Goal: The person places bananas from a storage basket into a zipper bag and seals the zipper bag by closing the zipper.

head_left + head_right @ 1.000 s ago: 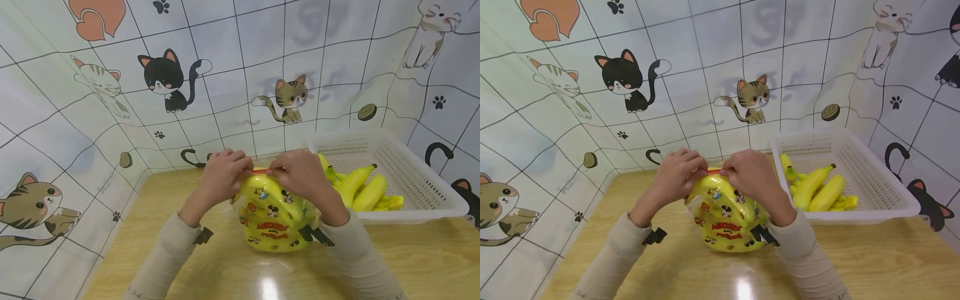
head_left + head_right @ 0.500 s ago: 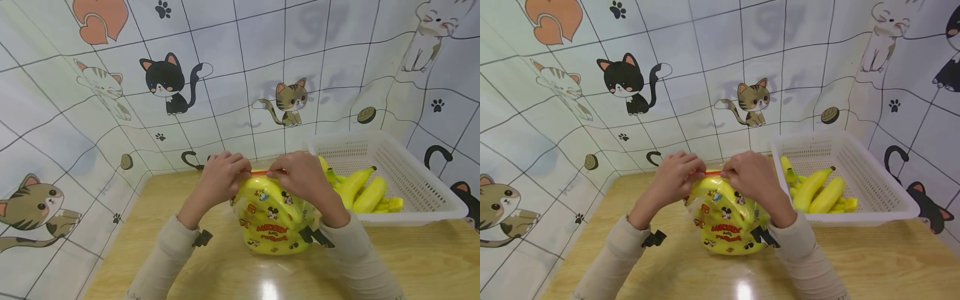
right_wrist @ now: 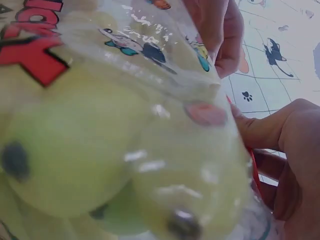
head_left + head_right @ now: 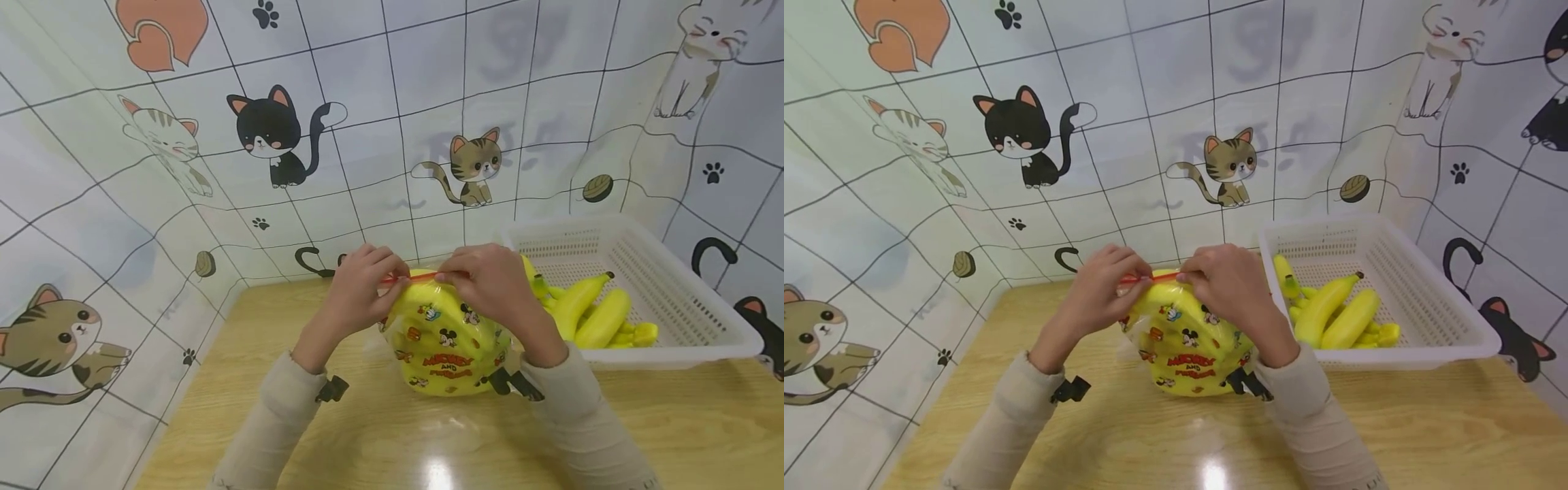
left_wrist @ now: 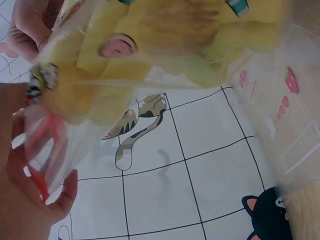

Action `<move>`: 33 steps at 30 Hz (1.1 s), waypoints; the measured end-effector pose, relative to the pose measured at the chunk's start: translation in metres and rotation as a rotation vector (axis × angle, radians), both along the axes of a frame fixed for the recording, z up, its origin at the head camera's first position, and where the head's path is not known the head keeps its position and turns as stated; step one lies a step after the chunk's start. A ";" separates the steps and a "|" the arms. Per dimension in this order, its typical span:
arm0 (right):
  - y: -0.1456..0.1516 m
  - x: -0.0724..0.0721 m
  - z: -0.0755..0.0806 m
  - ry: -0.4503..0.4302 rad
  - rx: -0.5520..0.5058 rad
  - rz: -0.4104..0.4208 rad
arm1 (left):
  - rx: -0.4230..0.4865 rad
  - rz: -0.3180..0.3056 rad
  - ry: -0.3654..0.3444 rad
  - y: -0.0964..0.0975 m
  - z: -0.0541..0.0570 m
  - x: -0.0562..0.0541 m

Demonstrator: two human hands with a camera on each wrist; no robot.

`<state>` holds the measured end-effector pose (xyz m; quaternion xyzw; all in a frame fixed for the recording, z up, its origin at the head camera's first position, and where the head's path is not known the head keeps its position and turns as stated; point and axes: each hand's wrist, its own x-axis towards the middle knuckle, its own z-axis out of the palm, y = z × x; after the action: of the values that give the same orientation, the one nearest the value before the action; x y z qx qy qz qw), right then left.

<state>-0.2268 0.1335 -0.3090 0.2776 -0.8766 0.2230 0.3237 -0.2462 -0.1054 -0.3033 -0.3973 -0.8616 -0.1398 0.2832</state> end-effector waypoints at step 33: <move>0.013 -0.004 0.002 -0.052 -0.062 0.014 | 0.154 -0.098 -0.083 -0.032 -0.015 -0.004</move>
<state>-0.2306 0.1461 -0.3073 0.2678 -0.8754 0.2592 0.3077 -0.2505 -0.1378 -0.3184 -0.4098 -0.8388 -0.2357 0.2699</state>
